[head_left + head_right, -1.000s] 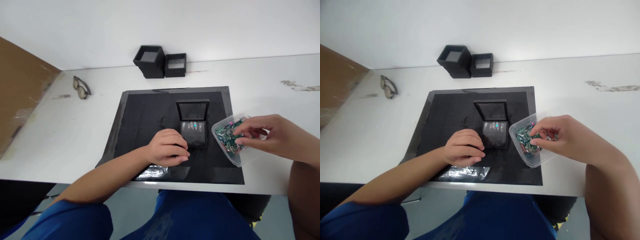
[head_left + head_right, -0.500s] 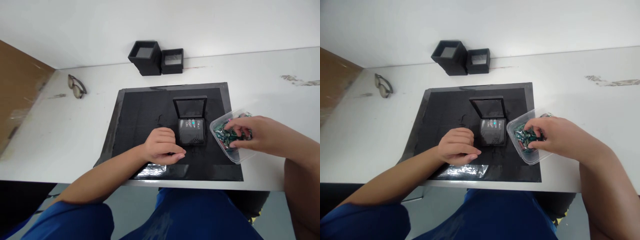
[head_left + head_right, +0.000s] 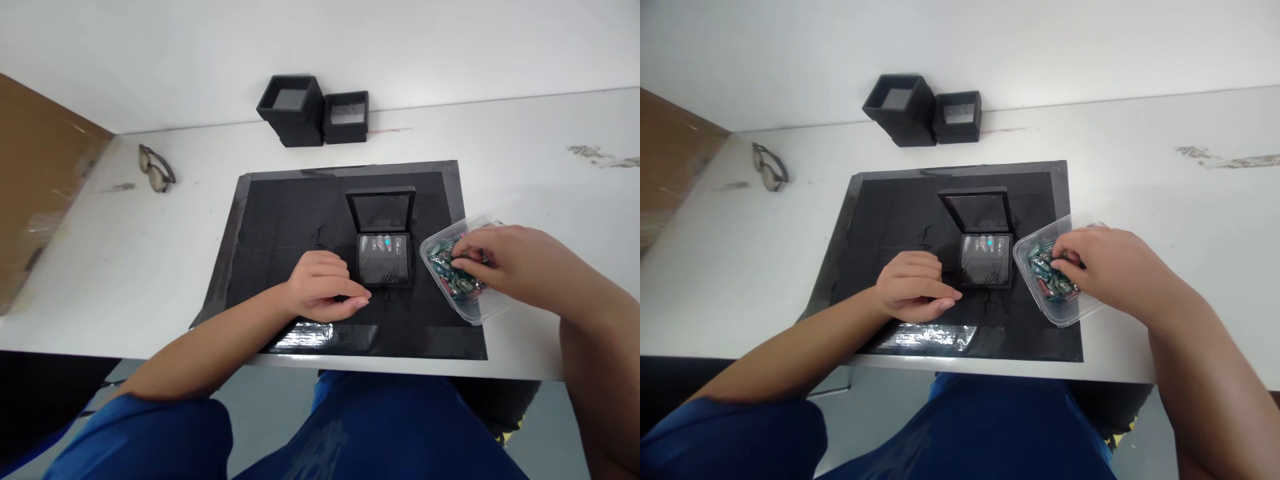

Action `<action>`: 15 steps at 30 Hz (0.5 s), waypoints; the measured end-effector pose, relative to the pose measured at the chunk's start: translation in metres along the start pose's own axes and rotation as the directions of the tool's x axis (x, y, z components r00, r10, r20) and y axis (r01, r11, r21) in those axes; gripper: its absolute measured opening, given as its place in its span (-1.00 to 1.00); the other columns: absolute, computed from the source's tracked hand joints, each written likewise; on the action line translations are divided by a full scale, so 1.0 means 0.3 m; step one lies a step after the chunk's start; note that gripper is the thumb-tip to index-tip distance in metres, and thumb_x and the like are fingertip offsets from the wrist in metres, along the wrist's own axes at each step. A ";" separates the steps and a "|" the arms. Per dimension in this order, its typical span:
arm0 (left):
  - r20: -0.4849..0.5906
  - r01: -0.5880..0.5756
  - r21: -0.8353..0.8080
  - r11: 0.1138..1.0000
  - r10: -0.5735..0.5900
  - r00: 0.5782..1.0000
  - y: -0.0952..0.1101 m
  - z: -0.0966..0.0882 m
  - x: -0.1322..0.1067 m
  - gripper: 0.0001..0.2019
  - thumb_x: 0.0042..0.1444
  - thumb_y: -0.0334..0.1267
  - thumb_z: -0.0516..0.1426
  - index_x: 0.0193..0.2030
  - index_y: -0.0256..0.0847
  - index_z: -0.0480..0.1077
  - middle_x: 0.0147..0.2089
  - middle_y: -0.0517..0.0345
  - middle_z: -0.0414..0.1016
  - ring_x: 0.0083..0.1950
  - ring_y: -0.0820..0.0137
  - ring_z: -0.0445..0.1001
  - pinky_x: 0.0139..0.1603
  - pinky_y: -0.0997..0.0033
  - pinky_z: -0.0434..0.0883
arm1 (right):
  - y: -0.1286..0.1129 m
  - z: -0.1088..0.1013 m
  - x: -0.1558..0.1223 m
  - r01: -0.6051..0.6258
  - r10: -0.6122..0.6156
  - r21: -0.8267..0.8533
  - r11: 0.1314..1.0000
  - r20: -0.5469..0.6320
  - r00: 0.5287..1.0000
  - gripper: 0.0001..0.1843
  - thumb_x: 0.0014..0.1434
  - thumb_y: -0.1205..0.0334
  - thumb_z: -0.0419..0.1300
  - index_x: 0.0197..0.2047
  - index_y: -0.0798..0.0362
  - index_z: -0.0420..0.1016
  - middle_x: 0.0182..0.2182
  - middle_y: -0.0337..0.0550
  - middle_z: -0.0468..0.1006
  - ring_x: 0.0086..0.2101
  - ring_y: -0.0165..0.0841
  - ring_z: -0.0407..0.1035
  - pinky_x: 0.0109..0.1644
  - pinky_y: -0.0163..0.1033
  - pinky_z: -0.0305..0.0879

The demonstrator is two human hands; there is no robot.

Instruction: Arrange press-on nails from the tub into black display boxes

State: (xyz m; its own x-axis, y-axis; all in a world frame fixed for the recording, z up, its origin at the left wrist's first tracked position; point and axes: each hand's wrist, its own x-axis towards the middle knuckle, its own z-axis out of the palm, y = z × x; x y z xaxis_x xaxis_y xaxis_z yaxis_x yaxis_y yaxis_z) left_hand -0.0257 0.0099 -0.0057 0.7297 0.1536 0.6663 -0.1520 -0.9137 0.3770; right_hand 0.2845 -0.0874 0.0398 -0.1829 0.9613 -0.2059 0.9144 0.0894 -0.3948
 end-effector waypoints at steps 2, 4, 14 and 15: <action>-0.005 0.000 -0.011 1.000 0.000 1.000 0.000 -0.001 0.001 -0.94 0.23 -0.26 0.22 -0.26 -0.17 0.49 -0.62 0.35 0.42 -0.64 0.55 0.25 -0.60 0.43 0.16 | -0.004 -0.001 0.003 0.010 -0.010 -0.017 1.000 0.013 1.000 -0.76 0.30 0.04 0.10 -0.35 -0.13 0.50 -0.46 -0.24 0.55 -0.45 -0.28 0.34 -0.39 -0.16 0.11; -0.007 -0.003 -0.011 1.000 0.003 1.000 -0.001 -0.002 0.001 -0.94 0.22 -0.26 0.22 -0.26 -0.17 0.49 -0.61 0.34 0.44 -0.64 0.56 0.26 -0.60 0.43 0.17 | -0.003 -0.003 0.006 0.002 -0.002 -0.023 1.000 0.015 1.000 -0.76 0.31 0.02 0.09 -0.31 -0.15 0.53 -0.44 -0.25 0.56 -0.45 -0.29 0.35 -0.39 -0.15 0.13; -0.014 0.003 0.004 1.000 -0.003 1.000 0.001 -0.002 -0.003 -0.92 0.23 -0.23 0.22 -0.27 -0.14 0.48 -0.61 0.36 0.44 -0.63 0.57 0.31 -0.58 0.48 0.21 | -0.003 0.003 0.029 -0.007 0.007 -0.060 0.998 0.003 1.000 -0.82 0.21 0.09 0.13 -0.38 -0.12 0.50 -0.52 -0.27 0.53 -0.51 -0.33 0.34 -0.46 -0.18 0.13; -0.016 0.002 0.006 1.000 -0.002 1.000 0.001 -0.002 -0.003 -0.92 0.23 -0.24 0.22 -0.27 -0.15 0.49 -0.61 0.36 0.43 -0.63 0.57 0.31 -0.58 0.48 0.21 | -0.004 -0.003 0.026 -0.024 0.024 -0.029 0.999 0.001 1.000 -0.82 0.21 0.06 0.15 -0.37 -0.13 0.52 -0.52 -0.28 0.54 -0.51 -0.32 0.36 -0.46 -0.17 0.15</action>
State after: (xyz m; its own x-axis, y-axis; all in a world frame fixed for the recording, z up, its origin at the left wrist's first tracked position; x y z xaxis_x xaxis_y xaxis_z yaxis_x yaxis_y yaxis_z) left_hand -0.0269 0.0098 -0.0058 0.7196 0.1616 0.6753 -0.1464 -0.9154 0.3750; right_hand 0.2823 -0.0799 0.0396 -0.1610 0.9630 -0.2163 0.9288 0.0737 -0.3631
